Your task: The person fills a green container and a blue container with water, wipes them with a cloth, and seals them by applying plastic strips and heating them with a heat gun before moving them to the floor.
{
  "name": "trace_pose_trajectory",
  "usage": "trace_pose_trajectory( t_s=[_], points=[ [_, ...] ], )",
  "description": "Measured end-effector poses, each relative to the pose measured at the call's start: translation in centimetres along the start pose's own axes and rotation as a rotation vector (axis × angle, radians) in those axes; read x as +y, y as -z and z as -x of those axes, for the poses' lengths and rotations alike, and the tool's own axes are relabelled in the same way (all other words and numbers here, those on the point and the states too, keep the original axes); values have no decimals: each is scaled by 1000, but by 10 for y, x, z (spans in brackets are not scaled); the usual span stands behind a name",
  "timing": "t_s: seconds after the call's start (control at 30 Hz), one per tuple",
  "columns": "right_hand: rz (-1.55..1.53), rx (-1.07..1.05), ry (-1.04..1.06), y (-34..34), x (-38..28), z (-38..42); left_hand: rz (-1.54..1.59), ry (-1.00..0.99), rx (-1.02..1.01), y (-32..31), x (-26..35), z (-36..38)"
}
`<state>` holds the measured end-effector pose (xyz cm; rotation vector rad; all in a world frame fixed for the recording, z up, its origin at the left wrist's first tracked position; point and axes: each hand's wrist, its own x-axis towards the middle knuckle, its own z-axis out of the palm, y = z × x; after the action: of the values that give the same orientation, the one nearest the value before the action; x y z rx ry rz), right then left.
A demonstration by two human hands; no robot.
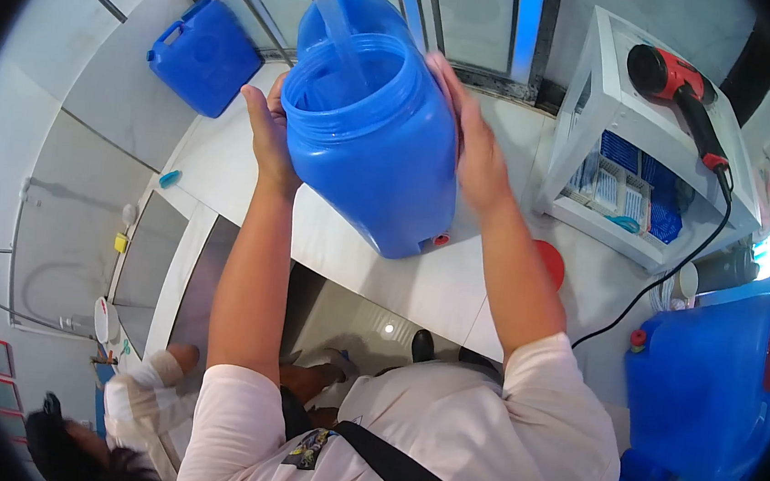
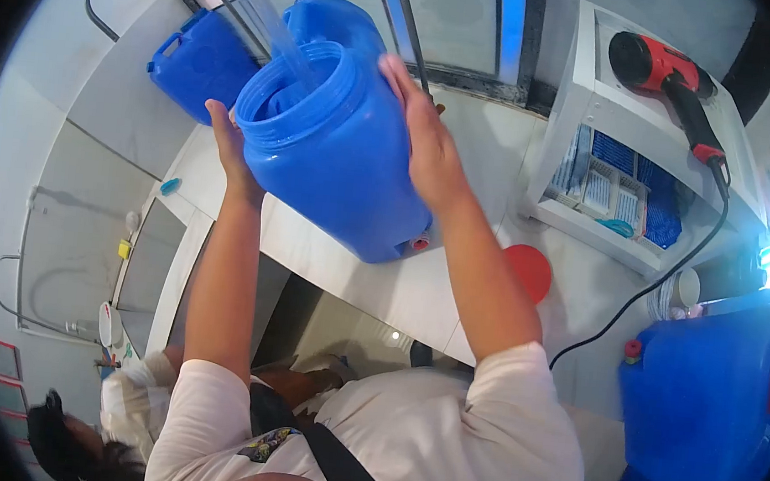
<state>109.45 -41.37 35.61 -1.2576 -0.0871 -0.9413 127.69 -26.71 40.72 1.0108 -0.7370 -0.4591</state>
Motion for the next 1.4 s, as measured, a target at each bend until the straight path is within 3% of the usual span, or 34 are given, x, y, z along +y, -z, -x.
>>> trace_pose_trajectory(
  t_s=[0.1, 0.17, 0.3, 0.37, 0.57, 0.63, 0.73, 0.8, 0.83, 0.9, 0.93, 1.0, 1.07, 1.13, 1.2, 1.27, 1.33, 1.4],
  points=[
    [-40, -149, -77, 13, 13, -79, 92, 7, -12, 5, -5, -5],
    [-120, 146, -349, 22, 62, -125, 68, 7, -41, 9, -8, -5],
    [114, 3, -295, 15, 60, -192, 99, -10, -17, 10, -10, -6],
    [82, -330, -76, 9, 55, -209, 87, -27, -12, 6, -9, -8],
    [382, -100, 20, 33, 69, -136, 85, -15, -21, 13, -14, -8],
    [173, 12, -223, 26, 53, -79, 94, -14, -27, 12, -13, -9],
    [48, -22, -174, 20, 41, -14, 53, -41, -42, 10, -12, -9],
    [249, 67, 196, -10, 8, 18, 121, -26, -18, 11, -14, -10],
    [249, 69, 189, -18, -6, 18, 121, -20, -14, 11, -15, -11],
    [670, -4, 525, -38, -26, 22, 133, 0, -101, 14, -12, -8],
    [663, -6, 510, -50, -21, 28, 129, 11, -89, 15, -11, -7],
    [1311, -1, 869, -71, -6, 38, 87, 10, -81, 12, -8, -9],
    [1455, -373, 800, -71, 37, 78, 133, 70, -39, 7, -2, -5],
    [1832, -708, 927, -40, 80, 113, 35, 22, -140, 9, 2, -5],
    [1810, -822, 974, 12, 101, 134, 17, 16, -116, 4, 4, -3],
    [1790, -942, 1027, 12, 87, 124, 2, 31, -103, 2, 5, -5],
    [1524, -481, 931, -4, 60, 106, 18, 49, -112, 2, 12, -10],
    [1523, -429, 1044, -50, -2, 60, 39, 108, -129, 3, 17, -10]
  ],
)
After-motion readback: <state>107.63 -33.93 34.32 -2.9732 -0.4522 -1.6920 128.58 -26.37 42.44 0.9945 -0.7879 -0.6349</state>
